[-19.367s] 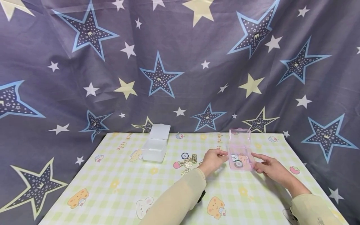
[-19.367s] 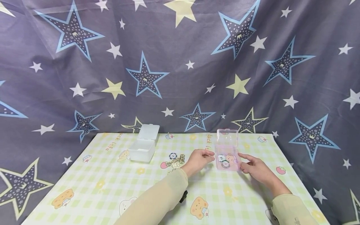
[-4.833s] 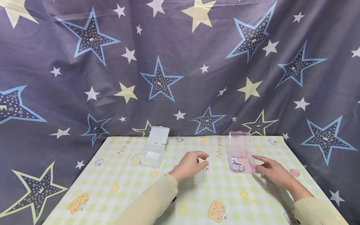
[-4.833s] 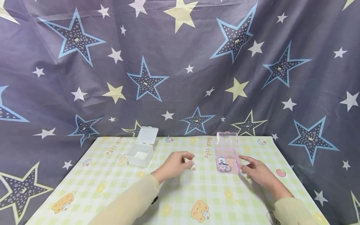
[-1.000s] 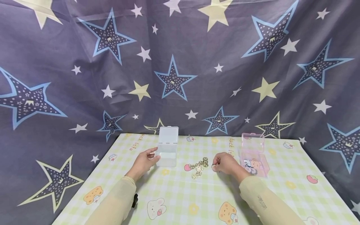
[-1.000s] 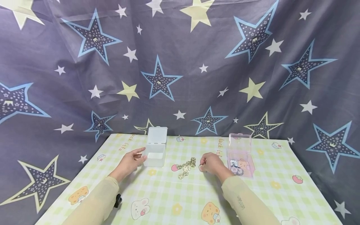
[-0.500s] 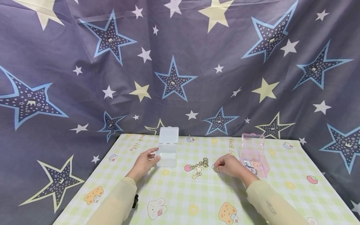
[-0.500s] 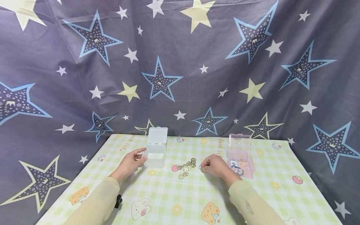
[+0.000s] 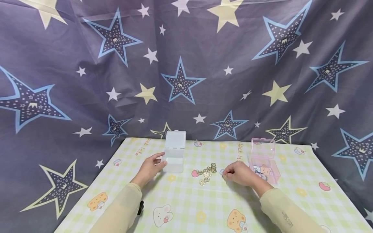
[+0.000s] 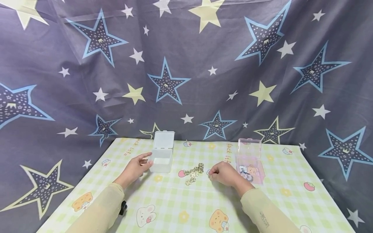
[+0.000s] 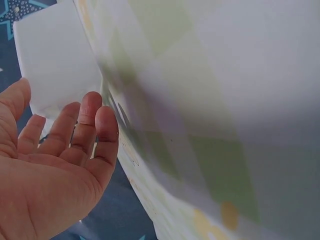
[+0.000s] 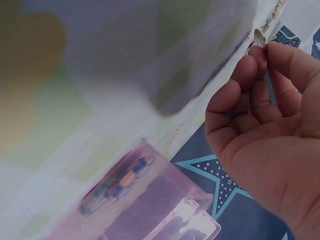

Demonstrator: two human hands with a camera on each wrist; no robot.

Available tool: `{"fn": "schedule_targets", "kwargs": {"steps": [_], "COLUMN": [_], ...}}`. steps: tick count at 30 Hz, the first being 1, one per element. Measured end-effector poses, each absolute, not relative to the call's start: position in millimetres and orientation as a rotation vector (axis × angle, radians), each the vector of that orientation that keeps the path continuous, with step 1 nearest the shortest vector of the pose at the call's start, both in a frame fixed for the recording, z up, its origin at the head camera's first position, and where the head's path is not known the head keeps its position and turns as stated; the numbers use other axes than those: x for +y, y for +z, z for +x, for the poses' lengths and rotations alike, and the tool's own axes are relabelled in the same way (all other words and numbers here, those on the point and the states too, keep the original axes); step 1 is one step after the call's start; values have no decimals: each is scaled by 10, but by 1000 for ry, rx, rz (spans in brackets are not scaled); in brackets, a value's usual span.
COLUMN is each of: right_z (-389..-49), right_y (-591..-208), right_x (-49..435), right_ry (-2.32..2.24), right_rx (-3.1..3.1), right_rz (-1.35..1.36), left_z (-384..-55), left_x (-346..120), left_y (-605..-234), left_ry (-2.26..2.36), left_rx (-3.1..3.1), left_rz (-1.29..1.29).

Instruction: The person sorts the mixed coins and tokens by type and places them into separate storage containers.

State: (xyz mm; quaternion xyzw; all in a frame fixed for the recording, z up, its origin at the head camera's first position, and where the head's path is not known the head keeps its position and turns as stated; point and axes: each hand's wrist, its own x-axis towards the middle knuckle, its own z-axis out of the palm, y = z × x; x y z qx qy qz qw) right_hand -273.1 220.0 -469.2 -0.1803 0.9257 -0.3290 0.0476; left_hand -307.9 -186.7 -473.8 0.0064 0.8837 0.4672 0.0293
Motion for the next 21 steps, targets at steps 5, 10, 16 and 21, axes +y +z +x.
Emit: {"fn": "schedule_targets", "kwargs": {"steps": [5, 10, 16, 21], "right_z": [-2811, -2919, -3033, -3138], "right_y": [-4629, -4523, -4397, -4367], "right_x": [2125, 1894, 1498, 1196], "right_ry": [-1107, -1213, -1354, -1464], "right_rx": [2794, 2790, 2782, 2764], "right_rz": [-472, -374, -366, -331], "left_z": [-3091, -3104, -3116, -3123], "left_x": [-1866, -1901, -1935, -1910], "left_y": [-4735, -4755, -4767, -4739], "left_ry": [1418, 1407, 1390, 1413], "left_rx": [2731, 2720, 2729, 2699], "left_rz": [32, 21, 23, 31]}}
